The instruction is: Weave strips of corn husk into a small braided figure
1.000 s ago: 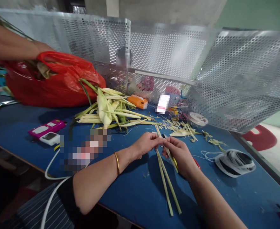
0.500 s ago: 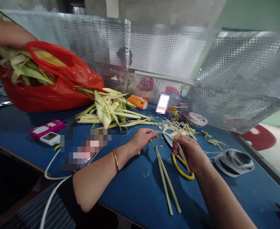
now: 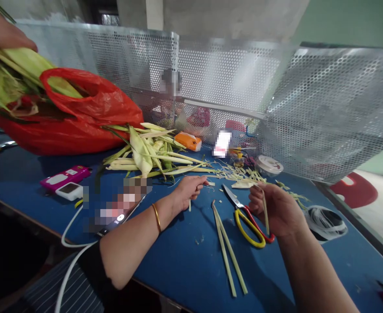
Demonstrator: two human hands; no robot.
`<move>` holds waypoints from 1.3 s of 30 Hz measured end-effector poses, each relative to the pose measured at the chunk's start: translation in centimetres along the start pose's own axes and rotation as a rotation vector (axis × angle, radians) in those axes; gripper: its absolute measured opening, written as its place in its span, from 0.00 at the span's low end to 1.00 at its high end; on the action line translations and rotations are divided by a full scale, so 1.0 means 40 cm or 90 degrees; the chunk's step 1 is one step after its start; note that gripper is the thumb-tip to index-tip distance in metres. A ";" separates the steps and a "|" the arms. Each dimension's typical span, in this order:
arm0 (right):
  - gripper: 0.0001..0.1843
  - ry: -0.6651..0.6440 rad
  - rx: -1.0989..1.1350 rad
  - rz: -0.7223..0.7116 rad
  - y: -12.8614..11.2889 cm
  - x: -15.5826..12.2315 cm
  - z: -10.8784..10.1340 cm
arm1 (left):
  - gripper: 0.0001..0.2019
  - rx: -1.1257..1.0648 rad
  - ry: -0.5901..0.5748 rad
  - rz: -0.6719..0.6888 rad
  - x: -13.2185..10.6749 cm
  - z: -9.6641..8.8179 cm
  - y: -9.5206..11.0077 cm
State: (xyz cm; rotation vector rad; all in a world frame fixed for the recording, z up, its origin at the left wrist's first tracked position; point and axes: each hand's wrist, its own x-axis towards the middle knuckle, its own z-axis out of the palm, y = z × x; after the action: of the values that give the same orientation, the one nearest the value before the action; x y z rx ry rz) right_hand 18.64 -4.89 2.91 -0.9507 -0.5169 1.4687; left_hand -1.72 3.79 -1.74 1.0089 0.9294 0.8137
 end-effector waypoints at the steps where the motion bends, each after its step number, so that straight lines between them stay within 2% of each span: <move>1: 0.11 0.002 0.015 -0.017 -0.008 -0.002 -0.003 | 0.13 -0.012 0.004 -0.007 0.003 -0.003 -0.002; 5: 0.09 0.036 0.100 -0.173 -0.029 -0.006 -0.017 | 0.13 -0.061 0.005 -0.031 0.010 -0.011 -0.007; 8: 0.06 0.110 0.063 -0.283 -0.017 0.002 -0.018 | 0.15 -0.107 -0.031 -0.040 0.006 -0.007 -0.006; 10: 0.07 0.119 -0.013 -0.277 0.010 0.010 -0.010 | 0.15 -0.144 -0.076 -0.067 -0.001 0.002 -0.004; 13: 0.11 0.077 -0.114 -0.204 0.071 0.018 0.016 | 0.12 -0.180 -0.125 -0.110 -0.016 0.024 -0.003; 16: 0.14 0.024 -0.213 -0.170 0.129 0.020 0.043 | 0.10 -0.202 -0.116 -0.108 -0.030 0.045 -0.008; 19: 0.16 0.004 -0.314 -0.193 0.165 0.022 0.053 | 0.08 -0.224 -0.094 -0.106 -0.034 0.059 -0.019; 22: 0.17 0.011 -0.377 -0.221 0.180 0.031 0.047 | 0.09 -0.243 -0.162 -0.095 -0.033 0.067 -0.034; 24: 0.18 0.016 -0.435 -0.247 0.186 0.036 0.040 | 0.08 -0.253 -0.181 -0.091 -0.033 0.069 -0.042; 28: 0.18 0.043 -0.562 -0.294 0.189 0.034 0.035 | 0.03 -0.249 -0.138 -0.095 -0.037 0.074 -0.047; 31: 0.17 0.086 -0.641 -0.330 0.178 0.026 0.034 | 0.03 -0.222 -0.100 -0.097 -0.045 0.077 -0.040; 33: 0.17 0.105 -0.635 -0.350 0.163 0.023 0.033 | 0.03 -0.197 -0.079 -0.097 -0.052 0.079 -0.033; 35: 0.17 0.112 -0.559 -0.346 0.146 0.023 0.031 | 0.05 -0.160 -0.073 -0.092 -0.060 0.082 -0.028; 39: 0.20 0.078 -0.404 -0.274 0.129 0.029 0.034 | 0.08 -0.064 -0.121 -0.079 -0.072 0.090 -0.028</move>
State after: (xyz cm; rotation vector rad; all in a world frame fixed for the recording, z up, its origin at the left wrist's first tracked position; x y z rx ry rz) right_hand 14.61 -4.26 -0.68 -1.3099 -1.0589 0.8555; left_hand 0.60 -0.32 -1.17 0.9141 0.7734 0.6424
